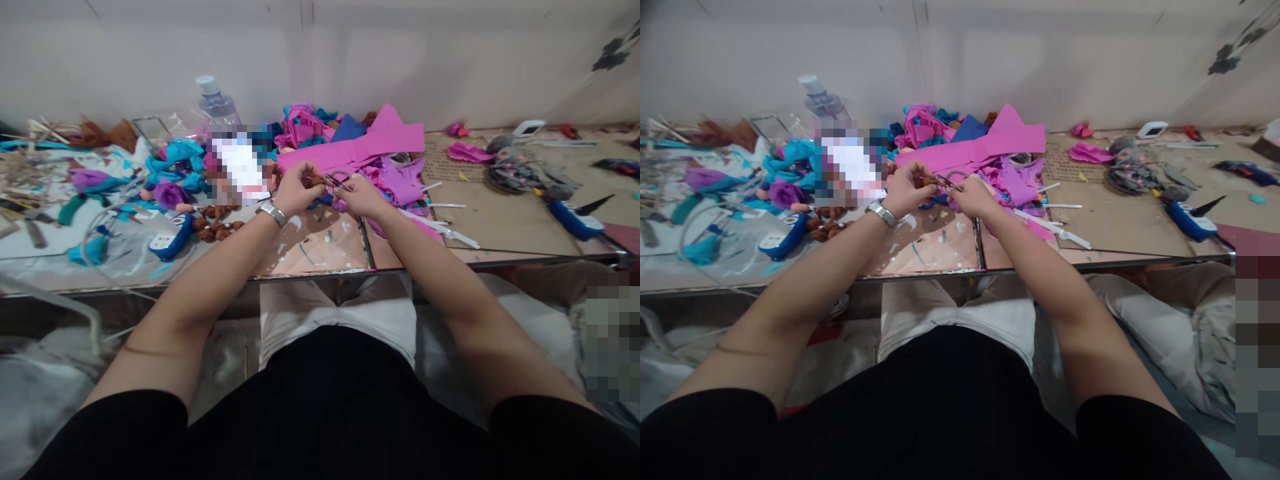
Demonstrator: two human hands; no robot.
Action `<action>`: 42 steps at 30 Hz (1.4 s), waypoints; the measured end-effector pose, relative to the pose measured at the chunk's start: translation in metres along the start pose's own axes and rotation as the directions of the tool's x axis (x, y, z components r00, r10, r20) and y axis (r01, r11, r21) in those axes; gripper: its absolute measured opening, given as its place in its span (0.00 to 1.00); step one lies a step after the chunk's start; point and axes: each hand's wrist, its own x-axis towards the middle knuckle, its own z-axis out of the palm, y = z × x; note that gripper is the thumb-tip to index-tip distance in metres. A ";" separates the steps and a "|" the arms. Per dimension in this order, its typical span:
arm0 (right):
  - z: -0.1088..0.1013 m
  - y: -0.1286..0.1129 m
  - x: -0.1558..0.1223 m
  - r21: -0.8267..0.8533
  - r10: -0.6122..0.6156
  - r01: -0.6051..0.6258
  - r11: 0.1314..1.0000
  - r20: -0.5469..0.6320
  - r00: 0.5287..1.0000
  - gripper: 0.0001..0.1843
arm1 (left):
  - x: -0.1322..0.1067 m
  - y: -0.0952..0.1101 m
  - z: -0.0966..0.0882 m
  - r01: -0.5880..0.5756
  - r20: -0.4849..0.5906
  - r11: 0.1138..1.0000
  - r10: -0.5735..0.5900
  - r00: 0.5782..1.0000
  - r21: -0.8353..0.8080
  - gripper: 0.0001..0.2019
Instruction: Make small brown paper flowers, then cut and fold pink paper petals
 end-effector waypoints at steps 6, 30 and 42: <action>0.003 0.000 -0.001 -0.089 -0.013 0.004 0.996 -0.103 0.995 0.19 | 0.001 -0.001 -0.002 0.012 0.026 0.999 -0.011 1.000 -0.039 0.19; -0.015 -0.018 -0.014 0.105 0.102 -0.113 0.988 0.105 0.989 0.16 | 0.001 -0.009 -0.004 0.052 0.054 0.999 -0.051 0.997 -0.011 0.27; -0.011 -0.009 -0.009 -0.045 0.002 0.000 0.999 0.055 0.998 0.19 | 0.002 -0.010 0.000 0.072 0.002 0.991 -0.072 0.997 -0.113 0.26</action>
